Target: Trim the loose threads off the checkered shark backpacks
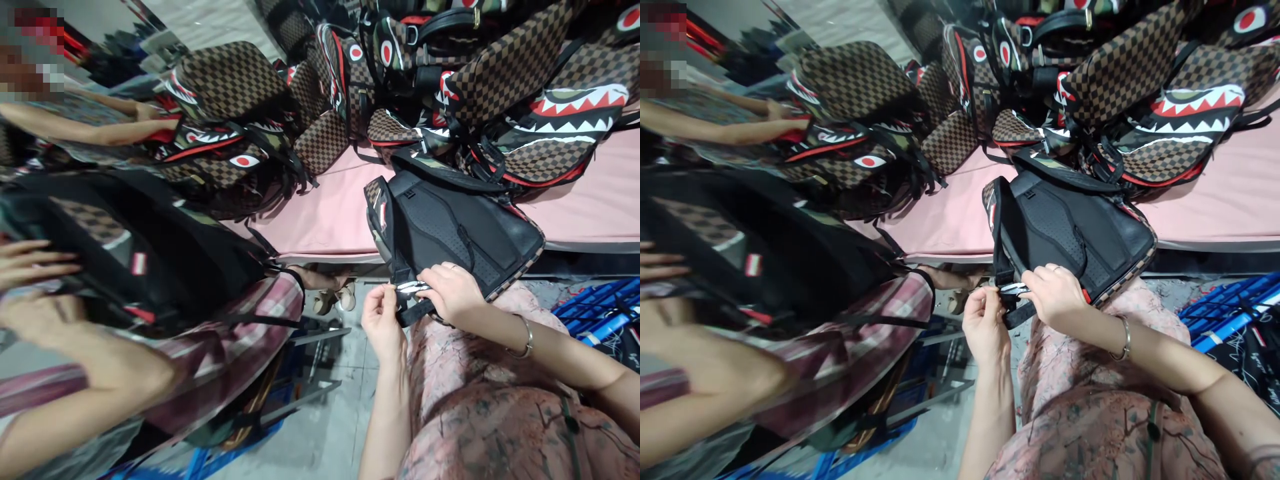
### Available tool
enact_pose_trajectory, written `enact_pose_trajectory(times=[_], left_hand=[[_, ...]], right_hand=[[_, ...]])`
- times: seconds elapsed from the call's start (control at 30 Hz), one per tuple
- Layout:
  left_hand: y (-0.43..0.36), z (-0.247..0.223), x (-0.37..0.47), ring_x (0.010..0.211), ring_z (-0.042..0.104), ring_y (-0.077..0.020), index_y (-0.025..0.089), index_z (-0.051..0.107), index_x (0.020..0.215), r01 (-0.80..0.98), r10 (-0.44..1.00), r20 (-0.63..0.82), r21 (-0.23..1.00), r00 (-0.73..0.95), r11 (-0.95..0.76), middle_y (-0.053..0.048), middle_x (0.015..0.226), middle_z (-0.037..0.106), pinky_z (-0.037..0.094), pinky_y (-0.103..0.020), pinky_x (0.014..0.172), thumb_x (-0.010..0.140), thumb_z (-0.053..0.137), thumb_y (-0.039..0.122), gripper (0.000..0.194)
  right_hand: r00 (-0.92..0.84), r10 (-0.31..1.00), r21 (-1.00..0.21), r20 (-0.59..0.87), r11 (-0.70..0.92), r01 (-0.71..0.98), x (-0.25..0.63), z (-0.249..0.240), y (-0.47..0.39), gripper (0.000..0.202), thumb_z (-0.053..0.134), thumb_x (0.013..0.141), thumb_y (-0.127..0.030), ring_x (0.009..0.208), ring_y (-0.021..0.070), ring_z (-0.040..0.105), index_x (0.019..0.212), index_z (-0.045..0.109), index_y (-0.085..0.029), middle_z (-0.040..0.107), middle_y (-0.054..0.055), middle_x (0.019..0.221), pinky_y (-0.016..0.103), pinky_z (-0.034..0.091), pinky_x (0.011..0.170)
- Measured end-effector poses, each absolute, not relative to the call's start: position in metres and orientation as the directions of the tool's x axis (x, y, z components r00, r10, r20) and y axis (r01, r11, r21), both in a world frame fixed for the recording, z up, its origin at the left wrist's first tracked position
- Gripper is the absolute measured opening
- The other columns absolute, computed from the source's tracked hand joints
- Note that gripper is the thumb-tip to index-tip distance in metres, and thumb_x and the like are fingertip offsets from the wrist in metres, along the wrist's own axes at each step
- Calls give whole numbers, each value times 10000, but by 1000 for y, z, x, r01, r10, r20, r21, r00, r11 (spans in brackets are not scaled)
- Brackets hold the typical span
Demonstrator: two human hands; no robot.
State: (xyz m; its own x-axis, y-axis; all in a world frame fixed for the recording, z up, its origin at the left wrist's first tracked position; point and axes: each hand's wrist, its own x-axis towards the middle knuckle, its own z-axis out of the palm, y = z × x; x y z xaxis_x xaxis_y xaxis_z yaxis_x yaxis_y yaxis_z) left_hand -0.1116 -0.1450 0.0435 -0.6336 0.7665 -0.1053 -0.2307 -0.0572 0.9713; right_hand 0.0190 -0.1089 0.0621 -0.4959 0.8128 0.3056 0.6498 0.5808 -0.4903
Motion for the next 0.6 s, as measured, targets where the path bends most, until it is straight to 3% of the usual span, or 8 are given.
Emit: enact_pose_trajectory(times=[0.13,0.27,0.33,0.47,0.6], left_hand=[[-143,49,-110,542,465,-52,152,600,689,-296,784,-139,953,-606,-60,28,634,571,368,-159,533,587,750,402,309],[-141,54,-114,537,516,-64,150,566,691,-434,813,-259,901,-521,9,2,703,628,395,-171,518,584,758,389,324],[-142,56,-114,582,566,-90,147,563,690,-478,833,-295,877,-468,42,-29,765,653,433,-192,544,609,741,391,313],[-151,60,-102,864,627,-176,158,613,859,-389,871,-184,921,-456,-10,-97,1001,651,497,-254,727,695,679,375,279],[-161,52,-87,1198,453,-199,244,496,1188,-100,892,15,993,-452,-67,-83,1312,473,403,-279,963,699,692,261,528]], right_hand=[[-492,829,-599,267,543,589,20,63,-104,163,458,869,-251,686,163,470,772,557,-165,577,32,711,276,326,672],[-441,888,-848,132,332,414,23,61,-102,147,447,872,-258,673,127,525,799,548,-181,600,-13,707,231,358,636],[-410,907,-910,99,250,331,22,60,-104,148,431,875,-281,658,111,538,858,541,-184,605,-21,719,214,373,617],[-310,939,-866,150,276,417,17,59,-107,299,626,732,-401,731,138,562,912,550,-175,626,19,819,223,395,631],[-239,967,-830,85,202,521,10,57,-99,266,590,753,-436,682,146,578,784,579,-172,632,29,742,236,399,615]])
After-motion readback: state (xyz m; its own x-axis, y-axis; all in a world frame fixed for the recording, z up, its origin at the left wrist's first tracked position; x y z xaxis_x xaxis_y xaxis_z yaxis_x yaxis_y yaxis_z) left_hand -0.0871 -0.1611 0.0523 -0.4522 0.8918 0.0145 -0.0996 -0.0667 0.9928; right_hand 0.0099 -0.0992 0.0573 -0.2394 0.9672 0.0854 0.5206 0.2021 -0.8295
